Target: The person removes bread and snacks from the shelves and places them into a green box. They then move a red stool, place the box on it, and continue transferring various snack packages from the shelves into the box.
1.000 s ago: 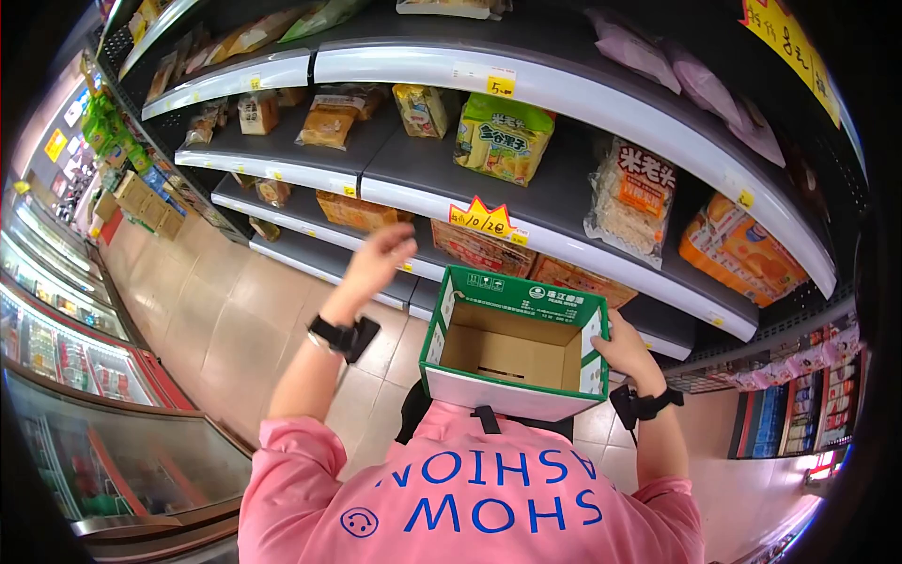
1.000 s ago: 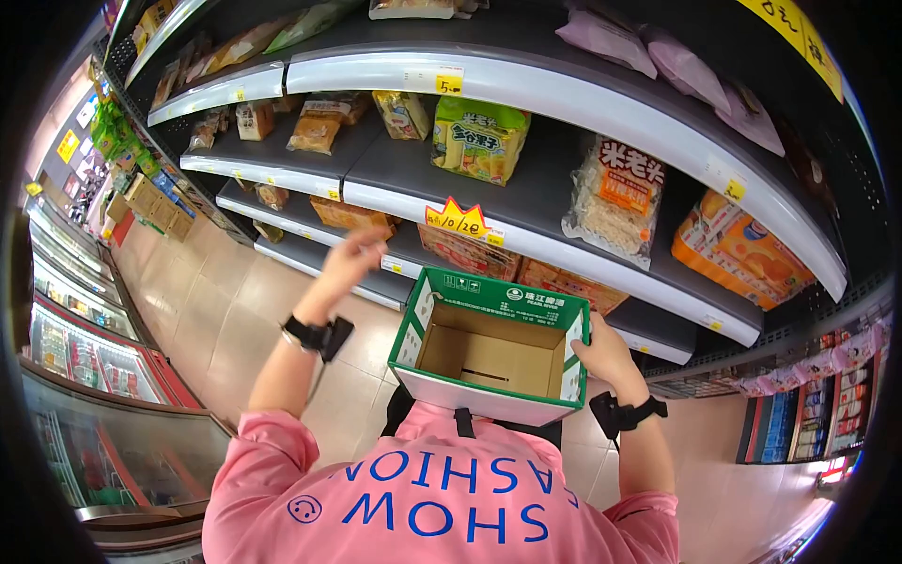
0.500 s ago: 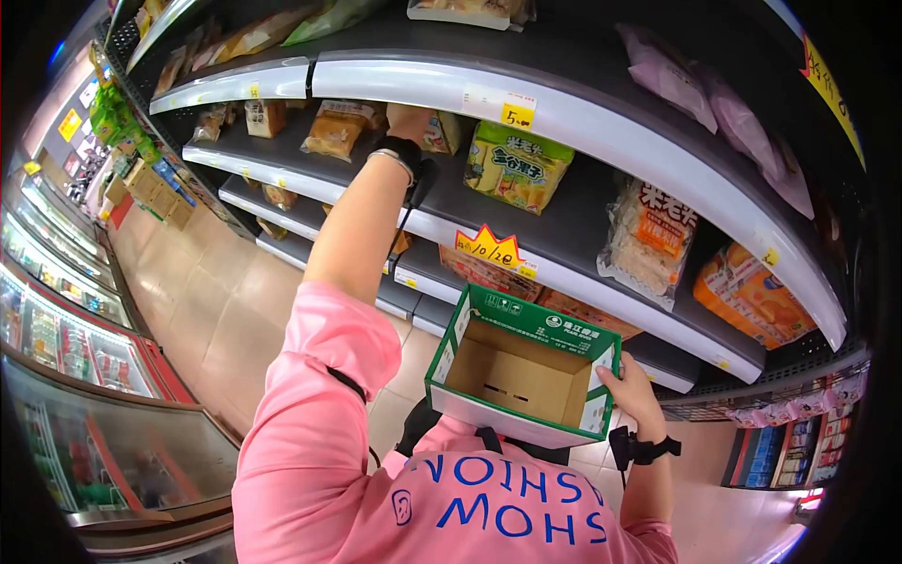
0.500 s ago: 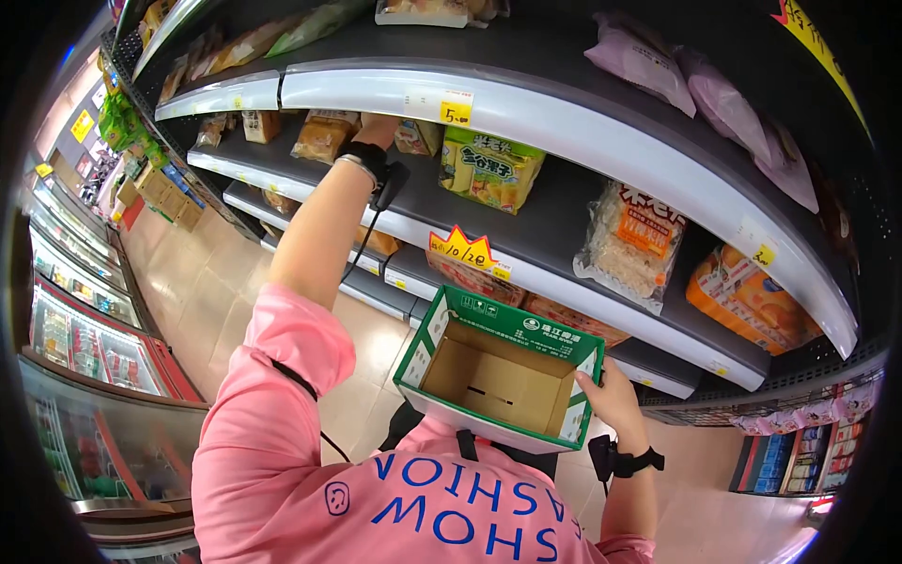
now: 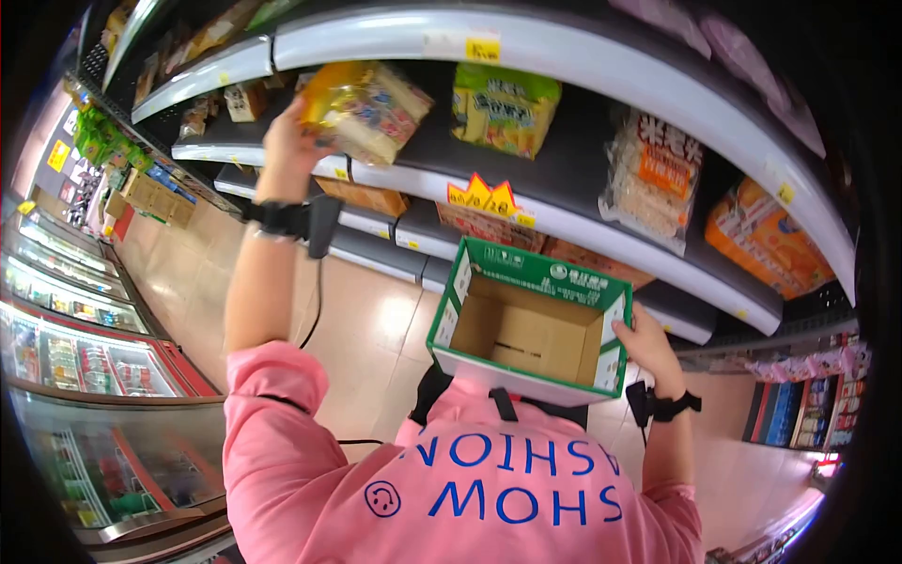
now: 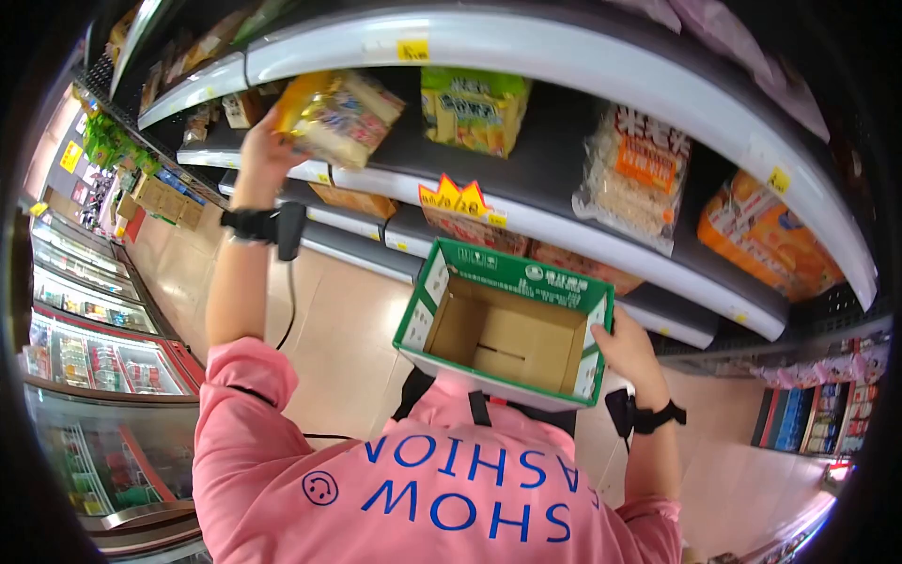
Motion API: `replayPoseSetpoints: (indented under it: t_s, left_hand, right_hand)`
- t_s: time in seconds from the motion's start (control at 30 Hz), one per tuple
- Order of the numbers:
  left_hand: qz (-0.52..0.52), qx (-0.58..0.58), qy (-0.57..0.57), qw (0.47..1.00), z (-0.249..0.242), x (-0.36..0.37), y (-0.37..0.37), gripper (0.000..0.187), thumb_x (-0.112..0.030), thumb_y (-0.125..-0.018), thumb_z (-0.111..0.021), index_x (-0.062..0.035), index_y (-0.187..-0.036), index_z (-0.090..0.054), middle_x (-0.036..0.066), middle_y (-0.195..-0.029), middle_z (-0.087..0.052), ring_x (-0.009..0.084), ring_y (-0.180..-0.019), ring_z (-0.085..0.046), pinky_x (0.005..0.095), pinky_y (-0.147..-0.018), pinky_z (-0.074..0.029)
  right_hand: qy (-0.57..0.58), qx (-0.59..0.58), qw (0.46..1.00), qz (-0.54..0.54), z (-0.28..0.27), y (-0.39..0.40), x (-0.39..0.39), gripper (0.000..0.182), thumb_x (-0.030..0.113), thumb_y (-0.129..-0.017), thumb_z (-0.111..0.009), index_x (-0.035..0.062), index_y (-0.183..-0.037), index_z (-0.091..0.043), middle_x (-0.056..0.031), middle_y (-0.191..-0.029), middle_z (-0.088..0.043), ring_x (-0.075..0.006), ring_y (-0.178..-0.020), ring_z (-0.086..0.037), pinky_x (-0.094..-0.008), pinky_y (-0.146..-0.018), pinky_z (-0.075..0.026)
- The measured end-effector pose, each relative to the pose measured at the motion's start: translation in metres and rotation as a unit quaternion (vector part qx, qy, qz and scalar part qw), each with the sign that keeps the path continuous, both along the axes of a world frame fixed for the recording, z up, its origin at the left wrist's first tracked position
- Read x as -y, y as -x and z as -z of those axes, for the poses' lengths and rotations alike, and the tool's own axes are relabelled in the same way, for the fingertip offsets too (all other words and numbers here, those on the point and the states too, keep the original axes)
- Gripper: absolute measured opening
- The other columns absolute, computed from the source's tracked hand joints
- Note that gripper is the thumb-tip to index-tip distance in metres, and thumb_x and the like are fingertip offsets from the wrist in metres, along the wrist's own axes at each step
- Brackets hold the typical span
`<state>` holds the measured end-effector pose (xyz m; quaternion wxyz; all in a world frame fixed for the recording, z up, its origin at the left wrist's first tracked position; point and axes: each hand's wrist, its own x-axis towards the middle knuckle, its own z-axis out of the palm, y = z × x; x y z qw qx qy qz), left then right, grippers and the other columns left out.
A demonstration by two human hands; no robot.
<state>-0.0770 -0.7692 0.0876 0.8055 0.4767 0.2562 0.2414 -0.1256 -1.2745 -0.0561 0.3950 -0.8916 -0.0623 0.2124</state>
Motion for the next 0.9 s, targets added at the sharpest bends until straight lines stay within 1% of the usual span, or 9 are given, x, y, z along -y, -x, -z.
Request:
replayPoseSetpoints:
  t_s: [0.23,0.33,0.43,0.5,0.57,0.7,0.77,0.83,0.9]
  left_hand:
    - [0.222,-0.013,0.04,0.974,-0.006,0.03,0.128,0.039,-0.027,-0.096,-0.038,-0.0092,-0.131,-0.039,0.009,-0.131,-0.046,0.024,-0.121,-0.042,0.0487,-0.099,-0.033]
    - [0.274,0.005,0.102,0.956,0.005,0.054,0.142,0.042,-0.027,-0.096,-0.036,-0.007,-0.133,-0.035,0.01,-0.131,-0.045,0.024,-0.122,-0.042,0.043,-0.1,-0.035]
    - [0.311,-0.004,0.102,0.945,0.014,0.092,0.137,0.043,-0.028,-0.093,-0.043,-0.0073,-0.131,-0.038,0.007,-0.129,-0.048,0.0196,-0.117,-0.046,0.0404,-0.097,-0.035]
    - [0.321,-0.033,0.071,0.944,0.021,0.116,0.129,0.045,-0.029,-0.092,-0.046,-0.006,-0.13,-0.039,0.006,-0.127,-0.049,0.0177,-0.116,-0.047,0.039,-0.096,-0.036]
    - [0.322,-0.036,0.063,0.944,0.032,0.134,0.122,0.044,-0.03,-0.091,-0.048,-0.0056,-0.127,-0.044,0.005,-0.123,-0.052,0.0175,-0.113,-0.049,0.0393,-0.094,-0.038]
    - [0.321,-0.074,0.052,0.943,0.053,0.159,0.117,0.038,-0.028,-0.089,-0.053,-0.0048,-0.119,-0.053,0.005,-0.109,-0.059,0.0159,-0.102,-0.054,0.0388,-0.088,-0.042]
    - [0.317,-0.083,0.007,0.945,0.062,0.168,0.122,0.036,-0.028,-0.088,-0.056,-0.0036,-0.114,-0.057,0.005,-0.103,-0.061,0.0149,-0.096,-0.056,0.0364,-0.085,-0.044]
    - [0.301,-0.087,-0.007,0.95,0.072,0.172,0.128,0.035,-0.027,-0.088,-0.057,-0.0011,-0.111,-0.059,0.005,-0.101,-0.061,0.0137,-0.095,-0.057,0.0323,-0.083,-0.045]
    - [0.304,-0.088,-0.056,0.947,0.075,0.174,0.135,0.034,-0.022,-0.089,-0.056,0.0011,-0.114,-0.057,0.006,-0.105,-0.06,0.0129,-0.098,-0.056,0.0294,-0.085,-0.044]
  right_hand:
    - [0.035,0.056,0.997,-0.034,-0.009,-0.003,-0.007,0.044,0.024,-0.077,-0.06,-0.0005,-0.111,-0.05,-0.0221,-0.088,-0.061,-0.0356,-0.083,-0.059,-0.039,-0.073,-0.045]
    - [0.13,0.09,0.987,-0.025,-0.028,-0.005,-0.018,0.049,0.025,-0.075,-0.063,0.0007,-0.115,-0.049,-0.0195,-0.087,-0.062,-0.0338,-0.081,-0.06,-0.0387,-0.072,-0.046]
    - [0.111,0.273,0.954,-0.053,-0.048,-0.008,-0.024,0.051,0.024,-0.075,-0.065,0.0014,-0.116,-0.049,-0.0174,-0.086,-0.062,-0.033,-0.079,-0.06,-0.0387,-0.071,-0.046]
    - [0.108,0.258,0.958,-0.069,-0.074,-0.019,-0.035,0.053,0.025,-0.074,-0.067,0.0015,-0.118,-0.048,-0.0165,-0.09,-0.062,-0.0296,-0.078,-0.061,-0.037,-0.07,-0.047]
    - [-0.06,0.194,0.971,-0.122,-0.106,-0.023,-0.059,0.055,0.028,-0.075,-0.068,0.0002,-0.118,-0.047,-0.0164,-0.096,-0.061,-0.0263,-0.079,-0.062,-0.0352,-0.07,-0.047]
    - [-0.129,0.109,0.966,-0.195,-0.129,-0.045,-0.107,0.058,0.03,-0.074,-0.069,0.0,-0.119,-0.047,-0.0154,-0.099,-0.06,-0.024,-0.078,-0.062,-0.0337,-0.07,-0.047]
    - [-0.152,0.137,0.939,-0.276,-0.122,-0.057,-0.129,0.048,0.018,-0.076,-0.067,0.0065,-0.119,-0.049,-0.0112,-0.097,-0.058,-0.0162,-0.07,-0.058,-0.0279,-0.063,-0.047]
    - [-0.053,0.292,0.882,-0.367,-0.103,-0.079,-0.142,0.036,0.015,-0.073,-0.067,0.004,-0.106,-0.057,-0.0133,-0.088,-0.061,-0.0211,-0.069,-0.059,-0.0305,-0.064,-0.047]
    - [-0.025,0.24,0.882,-0.404,-0.108,-0.082,-0.151,0.023,0.013,-0.07,-0.066,0.0017,-0.089,-0.061,-0.0143,-0.078,-0.062,-0.0248,-0.07,-0.06,-0.0327,-0.064,-0.046]
